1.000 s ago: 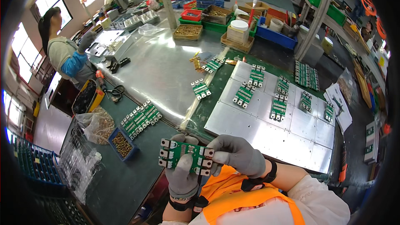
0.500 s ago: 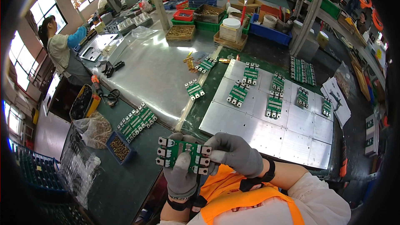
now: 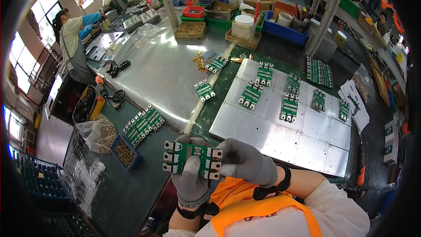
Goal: Assembling components onto printed circuit boards at a factory workstation.
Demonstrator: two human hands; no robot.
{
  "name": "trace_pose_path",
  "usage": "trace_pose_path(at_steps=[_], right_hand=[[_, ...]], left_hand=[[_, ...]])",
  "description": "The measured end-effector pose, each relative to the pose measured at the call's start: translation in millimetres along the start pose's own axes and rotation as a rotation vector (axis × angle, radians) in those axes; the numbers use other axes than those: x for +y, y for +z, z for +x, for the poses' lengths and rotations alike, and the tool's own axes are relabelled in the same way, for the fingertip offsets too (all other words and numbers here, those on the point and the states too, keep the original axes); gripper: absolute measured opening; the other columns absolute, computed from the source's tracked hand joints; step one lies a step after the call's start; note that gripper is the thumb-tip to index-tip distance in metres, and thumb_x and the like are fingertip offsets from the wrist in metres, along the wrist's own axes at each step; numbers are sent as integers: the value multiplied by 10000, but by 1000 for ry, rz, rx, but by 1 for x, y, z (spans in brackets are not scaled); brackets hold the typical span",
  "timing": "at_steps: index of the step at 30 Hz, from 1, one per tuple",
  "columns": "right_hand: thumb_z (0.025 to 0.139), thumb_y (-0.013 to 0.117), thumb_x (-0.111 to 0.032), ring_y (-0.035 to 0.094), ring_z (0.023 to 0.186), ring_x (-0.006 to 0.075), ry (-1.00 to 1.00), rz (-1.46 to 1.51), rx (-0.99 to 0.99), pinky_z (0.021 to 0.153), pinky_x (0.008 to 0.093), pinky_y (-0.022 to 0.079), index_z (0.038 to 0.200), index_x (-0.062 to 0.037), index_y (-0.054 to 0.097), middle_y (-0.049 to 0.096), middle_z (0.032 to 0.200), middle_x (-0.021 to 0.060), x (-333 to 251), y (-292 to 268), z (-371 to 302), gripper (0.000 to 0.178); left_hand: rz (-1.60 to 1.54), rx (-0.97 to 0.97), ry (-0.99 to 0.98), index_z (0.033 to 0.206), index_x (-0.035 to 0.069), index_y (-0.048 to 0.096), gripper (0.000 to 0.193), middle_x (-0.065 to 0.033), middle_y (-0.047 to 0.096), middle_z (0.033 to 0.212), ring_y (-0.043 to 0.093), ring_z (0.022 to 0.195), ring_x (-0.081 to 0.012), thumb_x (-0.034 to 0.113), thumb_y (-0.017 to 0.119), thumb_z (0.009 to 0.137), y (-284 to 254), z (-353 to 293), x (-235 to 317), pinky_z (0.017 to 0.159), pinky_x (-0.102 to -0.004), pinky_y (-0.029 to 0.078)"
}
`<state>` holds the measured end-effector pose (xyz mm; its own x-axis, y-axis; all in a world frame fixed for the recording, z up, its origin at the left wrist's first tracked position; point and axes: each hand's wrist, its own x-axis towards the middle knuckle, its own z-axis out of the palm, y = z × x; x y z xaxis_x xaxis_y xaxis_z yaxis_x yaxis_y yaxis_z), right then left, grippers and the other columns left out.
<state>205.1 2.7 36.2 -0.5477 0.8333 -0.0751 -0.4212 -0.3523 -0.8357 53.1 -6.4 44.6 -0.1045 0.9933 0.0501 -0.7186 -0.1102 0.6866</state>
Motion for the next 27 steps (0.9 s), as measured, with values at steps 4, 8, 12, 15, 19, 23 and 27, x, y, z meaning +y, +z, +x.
trace_pose_path(at_steps=[4, 8, 12, 15, 19, 23, 27], right_hand=[[860, 574, 4, 593, 826, 134, 3, -32, 7, 747, 273, 520, 1085, 3, 477, 585, 956, 88, -1, 2, 1, 245], [838, 599, 11, 587, 840, 109, -129, -214, 106, 748, 246, 512, 1206, 1, 474, 580, 951, 63, -2, 8, -5, 389], [814, 625, 22, 571, 848, 83, -170, -401, 174, 745, 219, 499, 1303, -32, 469, 565, 950, 30, -3, 7, -7, 516], [815, 628, 24, 558, 848, 82, -131, -259, 153, 752, 224, 494, 1276, -35, 494, 558, 945, 24, -2, 6, -5, 483], [839, 621, -16, 581, 876, 108, -172, -404, 97, 766, 252, 489, 1257, -52, 516, 592, 948, 41, -9, 0, 6, 433], [830, 618, -62, 614, 860, 165, -241, -1114, 227, 769, 281, 498, 1114, -81, 618, 630, 931, 82, -66, -54, 19, 284], [783, 607, -126, 645, 833, 268, 79, -1697, 398, 768, 342, 505, 935, -76, 696, 677, 909, 113, -153, -147, 85, 183]], left_hand=[[76, 49, 17, 1246, -22, 425, 501, -116, 568, 1038, 610, 857, -183, 118, 546, 779, 2, -2, -2, 703, -297, 546], [52, 69, 25, 1256, -17, 423, 506, -129, 571, 1064, 621, 885, -199, 123, 562, 790, -1, 0, -5, 726, -305, 552], [28, 20, 33, 1268, -11, 419, 510, -142, 578, 1087, 630, 902, -215, 120, 574, 800, -7, 3, -9, 755, -329, 557], [37, 47, 34, 1269, -9, 420, 497, -144, 583, 1090, 632, 901, -224, 100, 561, 806, -12, 1, -11, 760, -339, 559], [2, 61, 3, 1263, -8, 434, 450, -137, 593, 1096, 625, 928, -225, 72, 509, 827, -18, 5, -16, 784, -359, 556], [-121, 129, -108, 1316, -2, 410, 524, -144, 595, 1104, 616, 964, -240, 53, 522, 807, -37, 19, -21, 801, -333, 538], [-180, 29, -242, 1353, -1, 371, 594, -152, 550, 1186, 573, 1058, -266, 37, 540, 785, -54, 20, -34, 890, -381, 489]])
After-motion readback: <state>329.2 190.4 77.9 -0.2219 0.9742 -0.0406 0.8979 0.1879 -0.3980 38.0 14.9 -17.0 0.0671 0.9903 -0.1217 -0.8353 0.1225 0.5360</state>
